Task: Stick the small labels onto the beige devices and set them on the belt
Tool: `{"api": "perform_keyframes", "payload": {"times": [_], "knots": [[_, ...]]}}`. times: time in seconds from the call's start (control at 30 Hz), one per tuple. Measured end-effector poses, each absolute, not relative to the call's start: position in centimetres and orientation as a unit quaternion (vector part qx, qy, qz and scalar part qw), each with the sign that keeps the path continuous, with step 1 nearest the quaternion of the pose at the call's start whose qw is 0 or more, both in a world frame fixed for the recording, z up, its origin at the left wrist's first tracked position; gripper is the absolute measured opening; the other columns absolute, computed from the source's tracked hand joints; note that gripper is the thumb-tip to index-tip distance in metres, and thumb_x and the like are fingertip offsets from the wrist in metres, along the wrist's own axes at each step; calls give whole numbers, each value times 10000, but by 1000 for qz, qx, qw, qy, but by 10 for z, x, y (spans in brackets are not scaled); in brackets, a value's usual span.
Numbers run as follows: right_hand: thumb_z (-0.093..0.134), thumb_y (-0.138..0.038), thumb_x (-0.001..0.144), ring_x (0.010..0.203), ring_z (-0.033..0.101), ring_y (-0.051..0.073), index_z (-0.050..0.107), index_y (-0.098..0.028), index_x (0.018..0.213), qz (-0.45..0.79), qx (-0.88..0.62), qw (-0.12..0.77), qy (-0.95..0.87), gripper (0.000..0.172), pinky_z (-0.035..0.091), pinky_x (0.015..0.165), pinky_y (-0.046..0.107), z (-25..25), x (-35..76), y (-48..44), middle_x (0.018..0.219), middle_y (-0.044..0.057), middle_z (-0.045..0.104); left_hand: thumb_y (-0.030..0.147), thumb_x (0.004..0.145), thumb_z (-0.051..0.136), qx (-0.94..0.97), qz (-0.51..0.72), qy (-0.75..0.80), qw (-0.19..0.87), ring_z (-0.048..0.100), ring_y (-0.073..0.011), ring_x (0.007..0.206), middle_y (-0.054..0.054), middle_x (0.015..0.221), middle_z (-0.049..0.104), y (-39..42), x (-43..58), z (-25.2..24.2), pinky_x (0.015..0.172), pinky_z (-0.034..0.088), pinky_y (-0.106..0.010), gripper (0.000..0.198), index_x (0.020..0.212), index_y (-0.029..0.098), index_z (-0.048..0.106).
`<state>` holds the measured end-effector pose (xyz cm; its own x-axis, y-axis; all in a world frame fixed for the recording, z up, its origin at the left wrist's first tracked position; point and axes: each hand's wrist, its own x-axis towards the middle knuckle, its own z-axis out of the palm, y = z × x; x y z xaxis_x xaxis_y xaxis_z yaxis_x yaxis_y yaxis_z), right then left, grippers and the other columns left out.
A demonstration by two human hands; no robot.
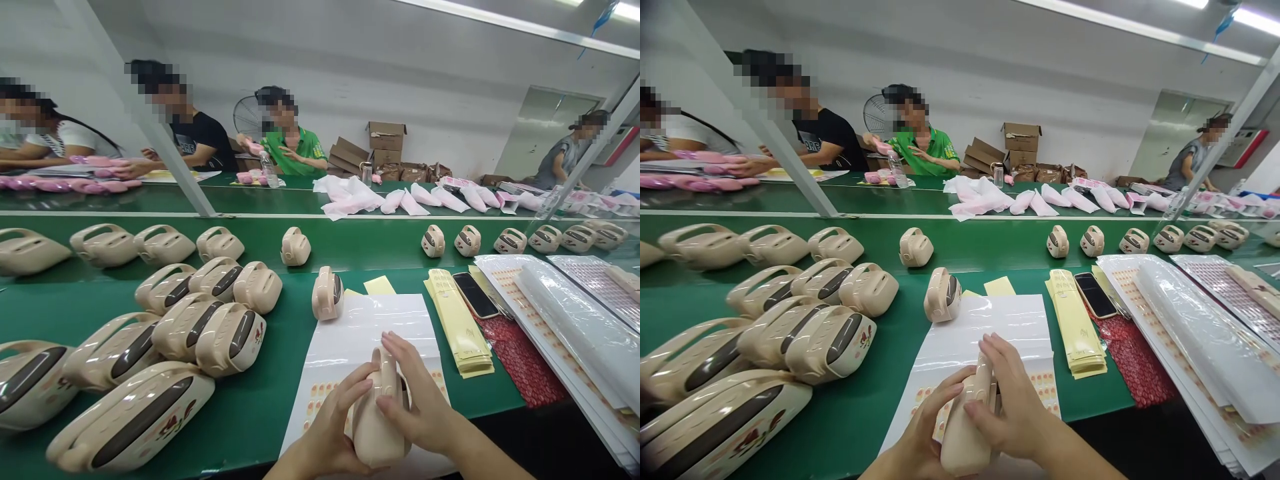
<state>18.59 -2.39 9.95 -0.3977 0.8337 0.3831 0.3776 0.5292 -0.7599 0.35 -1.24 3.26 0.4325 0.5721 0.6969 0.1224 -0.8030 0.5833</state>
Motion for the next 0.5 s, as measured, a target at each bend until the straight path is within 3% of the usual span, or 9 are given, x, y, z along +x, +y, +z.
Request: {"api": "perform_keyframes", "payload": {"times": [0.13, 0.23, 0.33, 0.43, 0.5], "knots": [[433, -446, 859, 1080, 459, 207, 478, -231, 1102, 442, -356, 427, -704, 327, 394, 923, 365, 95, 187, -4, 1117, 80, 475, 369, 525, 782, 817, 474, 212, 251, 456, -369, 1169, -157, 1317, 410, -17, 8, 33, 866, 441, -493, 947, 1312, 347, 255], [523, -607, 742, 765, 503, 147, 528, -207, 950, 580, -340, 392, -628, 451, 434, 692, 286, 79, 192, 13, 882, 25, 500, 401, 488, 806, 776, 497, 219, 323, 486, -377, 1136, -153, 1270, 458, -24, 15, 29, 853, 447, -499, 971, 1295, 354, 268], [632, -668, 576, 512, 409, 81, 493, -187, 748, 687, -326, 325, -562, 530, 345, 485, 215, 66, 193, 30, 631, -45, 450, 553, 547, 727, 657, 541, 275, 448, 492, -364, 1135, -140, 1265, 483, -26, 23, 26, 880, 442, -480, 890, 1289, 326, 291], [611, -637, 609, 397, 316, 55, 447, -198, 752, 660, -389, 345, -542, 489, 252, 393, 186, 74, 192, 51, 534, -85, 391, 664, 579, 624, 522, 575, 343, 528, 482, -348, 1147, -114, 1293, 480, -16, 21, 25, 900, 448, -445, 814, 1259, 297, 370], [608, -583, 631, 404, 346, 63, 456, -198, 849, 593, -464, 392, -529, 468, 273, 393, 187, 93, 191, 75, 565, -83, 418, 641, 686, 540, 439, 583, 395, 557, 538, -315, 1081, -102, 1233, 527, -8, 14, 22, 828, 498, -415, 642, 1213, 292, 429]]}}
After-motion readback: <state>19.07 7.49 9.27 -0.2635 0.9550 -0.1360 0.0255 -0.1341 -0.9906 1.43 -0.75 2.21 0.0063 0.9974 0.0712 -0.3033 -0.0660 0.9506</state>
